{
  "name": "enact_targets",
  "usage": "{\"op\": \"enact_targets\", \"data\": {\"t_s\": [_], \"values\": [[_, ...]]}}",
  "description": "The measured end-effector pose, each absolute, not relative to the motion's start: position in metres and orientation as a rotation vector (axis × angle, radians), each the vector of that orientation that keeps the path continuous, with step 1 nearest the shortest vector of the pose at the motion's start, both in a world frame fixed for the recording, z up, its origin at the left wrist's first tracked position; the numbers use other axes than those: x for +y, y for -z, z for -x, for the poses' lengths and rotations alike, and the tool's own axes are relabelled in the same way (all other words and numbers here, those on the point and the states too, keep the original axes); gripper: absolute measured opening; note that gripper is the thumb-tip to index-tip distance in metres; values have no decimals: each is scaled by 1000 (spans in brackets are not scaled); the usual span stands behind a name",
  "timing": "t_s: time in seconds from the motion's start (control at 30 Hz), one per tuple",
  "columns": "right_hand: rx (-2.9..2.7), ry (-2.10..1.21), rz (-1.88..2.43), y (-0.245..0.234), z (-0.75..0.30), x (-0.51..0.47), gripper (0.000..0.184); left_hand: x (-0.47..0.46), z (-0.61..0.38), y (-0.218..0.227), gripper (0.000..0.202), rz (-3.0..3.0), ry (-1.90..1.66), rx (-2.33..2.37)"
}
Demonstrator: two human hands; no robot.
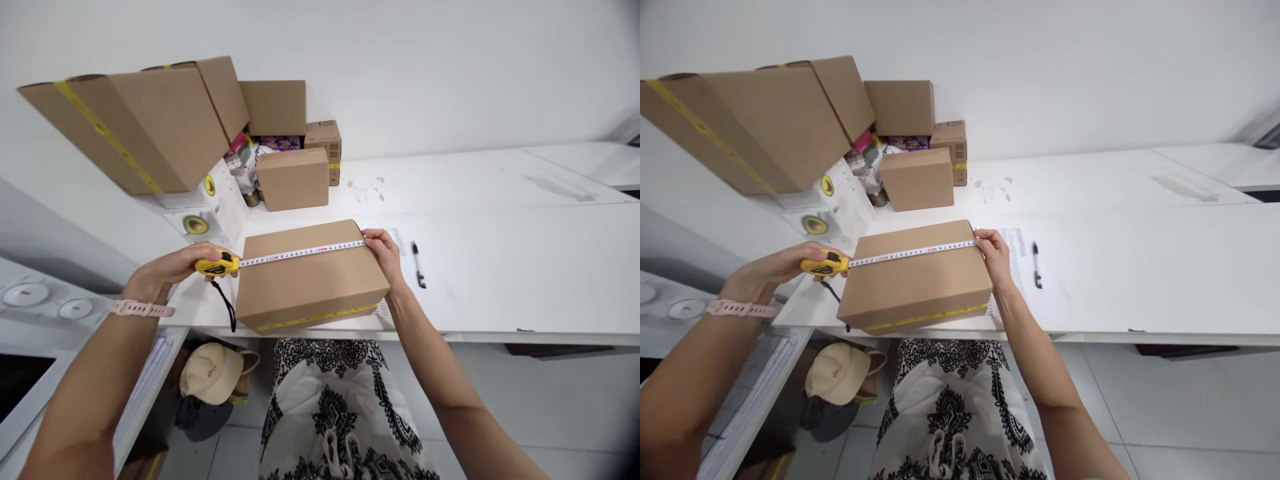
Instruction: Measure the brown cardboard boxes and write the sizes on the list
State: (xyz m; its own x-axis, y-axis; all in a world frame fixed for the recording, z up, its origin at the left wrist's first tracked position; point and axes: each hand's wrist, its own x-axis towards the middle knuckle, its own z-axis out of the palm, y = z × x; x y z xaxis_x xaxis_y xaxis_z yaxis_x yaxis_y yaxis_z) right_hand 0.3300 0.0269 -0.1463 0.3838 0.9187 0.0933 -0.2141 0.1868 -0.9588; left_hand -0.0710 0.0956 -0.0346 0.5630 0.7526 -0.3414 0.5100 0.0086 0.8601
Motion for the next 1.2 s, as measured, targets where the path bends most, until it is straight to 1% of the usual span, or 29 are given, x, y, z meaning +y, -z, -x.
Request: {"op": "enact_targets", "data": {"t_s": [0.13, 0.37, 1.2], "values": [[-787, -898, 1010, 145, -329, 26, 19, 93, 68, 35, 38, -1624, -245, 1000], [-778, -858, 1062, 151, -331, 27, 15, 92, 67, 37, 36, -1620, -254, 946], [-703, -882, 1085, 144, -329, 23, 17, 97, 70, 41, 37, -1631, -248, 933]]}}
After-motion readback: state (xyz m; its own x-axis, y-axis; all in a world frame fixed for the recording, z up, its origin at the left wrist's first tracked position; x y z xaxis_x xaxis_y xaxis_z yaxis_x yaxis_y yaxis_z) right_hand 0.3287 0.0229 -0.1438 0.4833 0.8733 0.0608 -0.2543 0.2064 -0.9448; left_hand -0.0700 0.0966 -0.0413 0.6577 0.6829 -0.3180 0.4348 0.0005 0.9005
